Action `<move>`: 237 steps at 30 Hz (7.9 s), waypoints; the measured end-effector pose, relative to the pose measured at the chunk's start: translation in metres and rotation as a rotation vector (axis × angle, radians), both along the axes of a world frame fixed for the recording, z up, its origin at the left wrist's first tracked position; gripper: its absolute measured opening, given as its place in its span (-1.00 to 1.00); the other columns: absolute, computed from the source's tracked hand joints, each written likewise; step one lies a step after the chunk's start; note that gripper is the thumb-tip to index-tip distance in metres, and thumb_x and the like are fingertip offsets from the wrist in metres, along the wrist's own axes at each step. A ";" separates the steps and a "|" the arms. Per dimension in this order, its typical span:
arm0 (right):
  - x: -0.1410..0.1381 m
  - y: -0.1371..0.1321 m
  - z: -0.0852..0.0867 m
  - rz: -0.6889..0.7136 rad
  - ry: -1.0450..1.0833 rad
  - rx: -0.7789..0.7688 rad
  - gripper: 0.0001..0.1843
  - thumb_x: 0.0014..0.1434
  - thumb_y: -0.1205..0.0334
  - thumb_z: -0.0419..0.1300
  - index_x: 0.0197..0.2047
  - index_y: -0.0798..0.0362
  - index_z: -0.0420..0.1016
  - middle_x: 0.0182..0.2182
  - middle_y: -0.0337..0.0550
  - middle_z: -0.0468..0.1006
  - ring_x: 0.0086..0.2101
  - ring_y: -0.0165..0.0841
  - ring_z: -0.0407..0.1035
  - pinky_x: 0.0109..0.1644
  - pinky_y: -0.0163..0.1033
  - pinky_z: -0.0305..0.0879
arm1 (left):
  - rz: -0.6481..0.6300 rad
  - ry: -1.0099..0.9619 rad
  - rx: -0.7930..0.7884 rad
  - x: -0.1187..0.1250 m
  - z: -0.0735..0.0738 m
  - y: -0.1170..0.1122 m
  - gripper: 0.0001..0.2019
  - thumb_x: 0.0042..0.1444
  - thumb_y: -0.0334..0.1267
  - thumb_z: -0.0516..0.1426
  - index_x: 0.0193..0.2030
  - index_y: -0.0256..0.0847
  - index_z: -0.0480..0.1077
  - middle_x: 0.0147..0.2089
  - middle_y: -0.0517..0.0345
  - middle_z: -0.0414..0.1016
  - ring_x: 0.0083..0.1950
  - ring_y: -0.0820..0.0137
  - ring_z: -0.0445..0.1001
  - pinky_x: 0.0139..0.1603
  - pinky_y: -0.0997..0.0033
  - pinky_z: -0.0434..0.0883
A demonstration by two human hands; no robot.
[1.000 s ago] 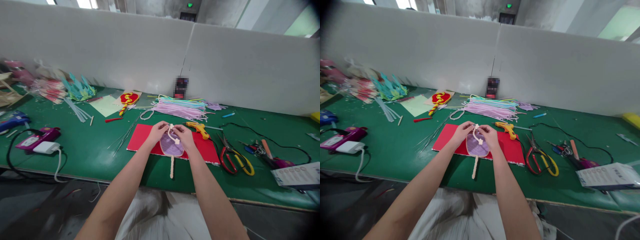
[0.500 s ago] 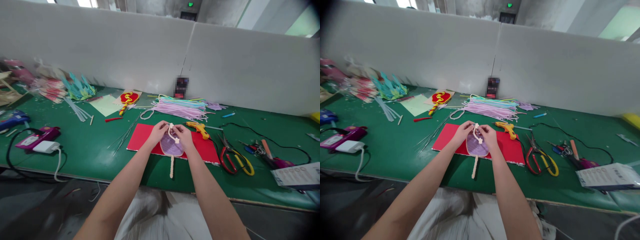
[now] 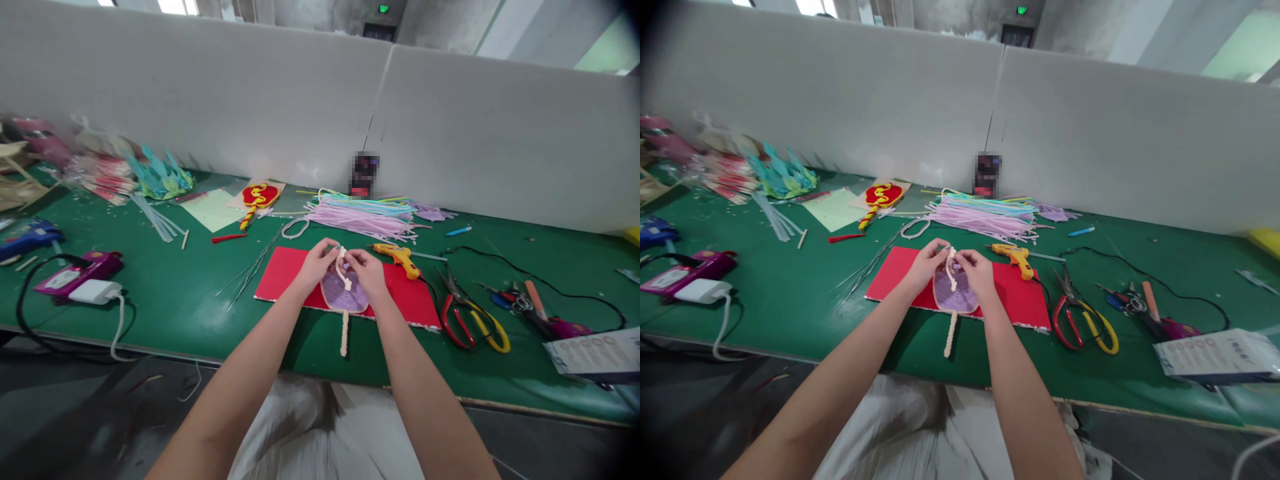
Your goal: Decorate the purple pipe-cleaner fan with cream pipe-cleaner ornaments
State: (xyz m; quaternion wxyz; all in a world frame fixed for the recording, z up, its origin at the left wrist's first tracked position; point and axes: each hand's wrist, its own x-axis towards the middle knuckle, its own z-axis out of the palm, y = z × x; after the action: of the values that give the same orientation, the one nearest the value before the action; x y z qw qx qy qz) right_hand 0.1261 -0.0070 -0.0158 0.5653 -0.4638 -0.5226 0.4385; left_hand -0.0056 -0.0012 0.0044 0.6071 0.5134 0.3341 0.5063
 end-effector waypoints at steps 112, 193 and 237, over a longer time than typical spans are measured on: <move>-0.007 -0.002 -0.001 -0.171 0.050 0.113 -0.72 -0.10 0.05 0.25 -0.35 0.05 0.48 -0.41 -0.20 0.51 -0.36 -0.38 0.39 -0.20 -0.20 0.33 | 0.263 0.502 0.325 0.006 -0.007 -0.005 -0.87 0.09 -0.35 -0.04 -0.42 -0.24 0.28 -0.43 0.22 0.38 -0.36 0.47 0.34 -0.28 0.51 0.25; -0.003 -0.003 0.007 0.151 0.412 -0.118 -0.77 -0.27 0.13 0.38 -0.47 -0.02 0.50 -0.53 -0.35 0.47 -0.52 -0.50 0.30 -0.36 -0.33 0.26 | -0.346 -0.324 -0.349 -0.003 -0.021 0.001 -0.73 -0.15 -0.29 0.28 -0.29 -0.34 0.38 -0.46 0.20 0.41 -0.48 0.59 0.37 -0.42 0.58 0.26; -0.002 0.002 -0.001 -0.111 0.224 -0.101 -0.64 -0.20 0.05 0.31 -0.32 0.07 0.55 -0.39 -0.18 0.56 -0.43 -0.40 0.40 -0.30 -0.27 0.36 | 0.186 0.506 0.375 0.000 -0.005 -0.001 -0.87 0.07 -0.31 -0.01 -0.39 -0.25 0.33 -0.40 0.19 0.38 -0.34 0.46 0.33 -0.27 0.50 0.25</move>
State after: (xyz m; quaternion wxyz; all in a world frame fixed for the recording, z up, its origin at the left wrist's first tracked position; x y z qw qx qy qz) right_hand 0.1240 -0.0047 -0.0171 0.6196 -0.4679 -0.4069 0.4813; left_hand -0.0058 -0.0022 -0.0010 0.3509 0.6929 0.4206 0.4688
